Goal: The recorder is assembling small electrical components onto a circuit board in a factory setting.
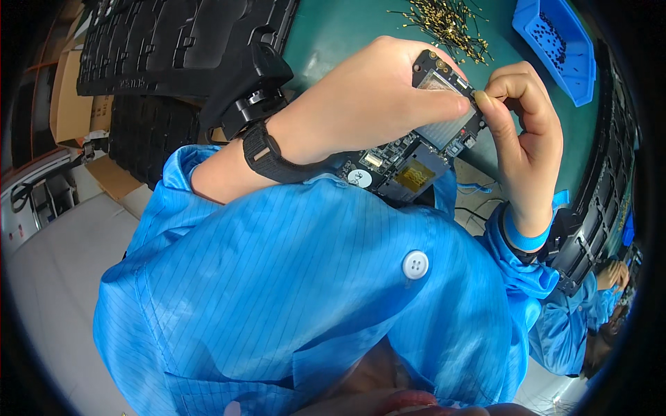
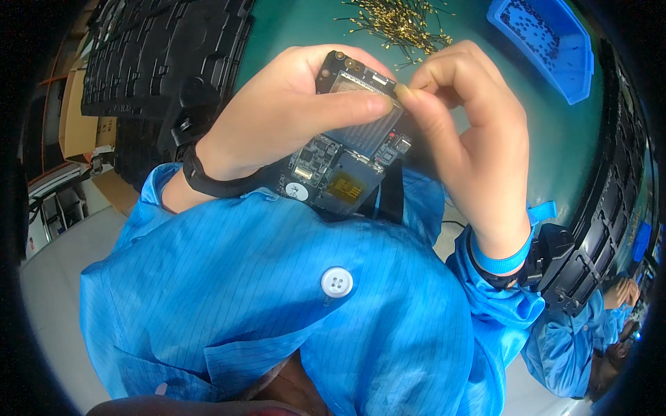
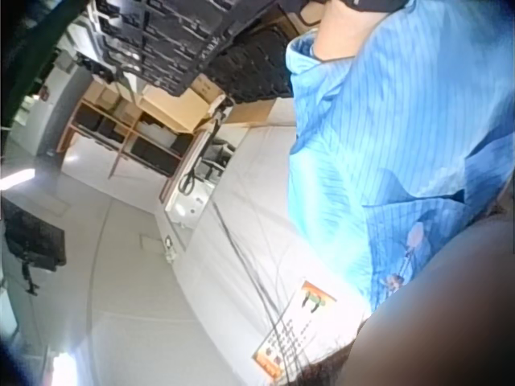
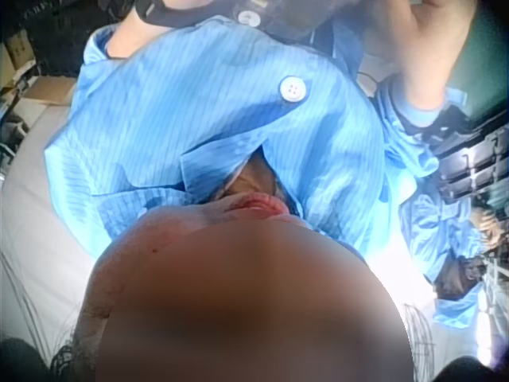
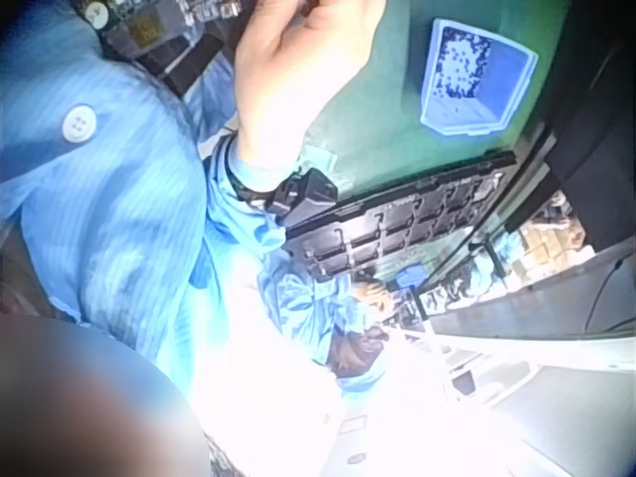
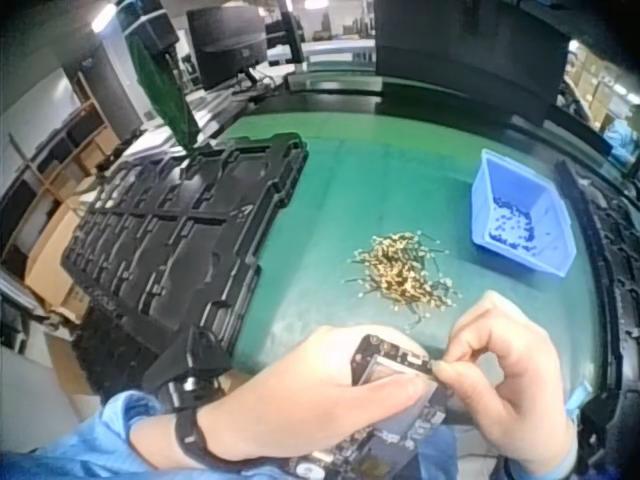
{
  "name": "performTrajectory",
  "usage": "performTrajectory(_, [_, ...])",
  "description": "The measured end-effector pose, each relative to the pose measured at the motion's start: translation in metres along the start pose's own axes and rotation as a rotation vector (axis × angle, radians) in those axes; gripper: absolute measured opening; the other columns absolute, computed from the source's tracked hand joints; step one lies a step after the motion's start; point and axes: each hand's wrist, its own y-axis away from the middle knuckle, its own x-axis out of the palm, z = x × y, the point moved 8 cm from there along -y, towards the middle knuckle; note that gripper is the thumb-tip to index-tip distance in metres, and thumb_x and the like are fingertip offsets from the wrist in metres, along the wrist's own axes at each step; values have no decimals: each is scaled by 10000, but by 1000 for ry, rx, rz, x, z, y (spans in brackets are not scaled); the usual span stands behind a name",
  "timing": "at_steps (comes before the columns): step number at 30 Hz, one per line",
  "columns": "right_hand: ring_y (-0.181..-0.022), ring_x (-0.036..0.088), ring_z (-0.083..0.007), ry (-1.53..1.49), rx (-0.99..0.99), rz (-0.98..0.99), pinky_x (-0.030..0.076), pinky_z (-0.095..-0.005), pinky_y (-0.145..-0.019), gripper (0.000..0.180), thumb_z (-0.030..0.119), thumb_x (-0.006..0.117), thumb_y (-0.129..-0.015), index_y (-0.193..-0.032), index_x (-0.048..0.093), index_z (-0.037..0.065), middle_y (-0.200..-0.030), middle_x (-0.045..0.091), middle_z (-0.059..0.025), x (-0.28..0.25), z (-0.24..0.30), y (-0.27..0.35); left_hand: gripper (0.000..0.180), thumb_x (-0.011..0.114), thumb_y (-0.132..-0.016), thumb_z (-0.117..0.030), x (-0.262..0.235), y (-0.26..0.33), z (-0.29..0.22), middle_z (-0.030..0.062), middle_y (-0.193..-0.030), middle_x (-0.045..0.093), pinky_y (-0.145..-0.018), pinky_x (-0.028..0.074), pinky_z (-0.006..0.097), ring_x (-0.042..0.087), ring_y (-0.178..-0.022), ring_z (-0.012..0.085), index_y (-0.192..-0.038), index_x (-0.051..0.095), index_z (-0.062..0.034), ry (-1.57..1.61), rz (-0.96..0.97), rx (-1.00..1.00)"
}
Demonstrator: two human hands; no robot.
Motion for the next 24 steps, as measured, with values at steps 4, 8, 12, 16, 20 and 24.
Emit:
performTrajectory(4, [-676,467,-144,43,-12,25,377,-227,-618,74,-11,576,-760,-773,504,-6,-747,484,-61,1,4,-1,187,590,-812,-107,1,0,1,24,-850,599,-690,454,205,558,-780,68,-967,561,-6,18,16,-5])
performTrajectory(8, [-703,441,-141,25,8,72,355,-225,-643,66,-9,562,-781,-784,496,-9,-760,471,-60,3,3,-1,189,592,-814,-114,1,-1,1,24,-853,598,-694,452,206,557,-782,69,-966,560,-6,15,7,-12])
performTrajectory(12, [-704,435,-138,24,11,113,352,-225,-642,63,6,556,-791,-784,495,-9,-758,463,-56,3,4,-2,199,593,-819,-128,1,-1,3,28,-856,597,-697,454,212,559,-782,75,-972,558,-5,51,5,-12])
performTrajectory(16, [-706,424,-132,-19,76,140,345,-224,-646,73,25,550,-802,-780,490,-10,-758,451,-48,5,-1,-3,205,594,-819,-129,1,-2,3,32,-863,600,-701,457,216,562,-789,79,-977,556,-5,22,13,-16])
performTrajectory(20, [-710,424,-128,-8,98,144,345,-224,-650,79,26,552,-802,-776,486,-9,-759,449,-46,6,-3,-2,198,591,-820,-121,1,-1,4,32,-865,601,-700,457,214,564,-790,78,-978,558,-6,60,8,-21])
performTrajectory(24, [-707,429,-127,36,84,122,349,-226,-642,79,19,556,-798,-772,487,-7,-760,452,-48,5,-1,-2,189,585,-823,-111,2,-2,6,33,-868,603,-699,458,212,567,-789,78,-978,559,-7,45,2,-31])
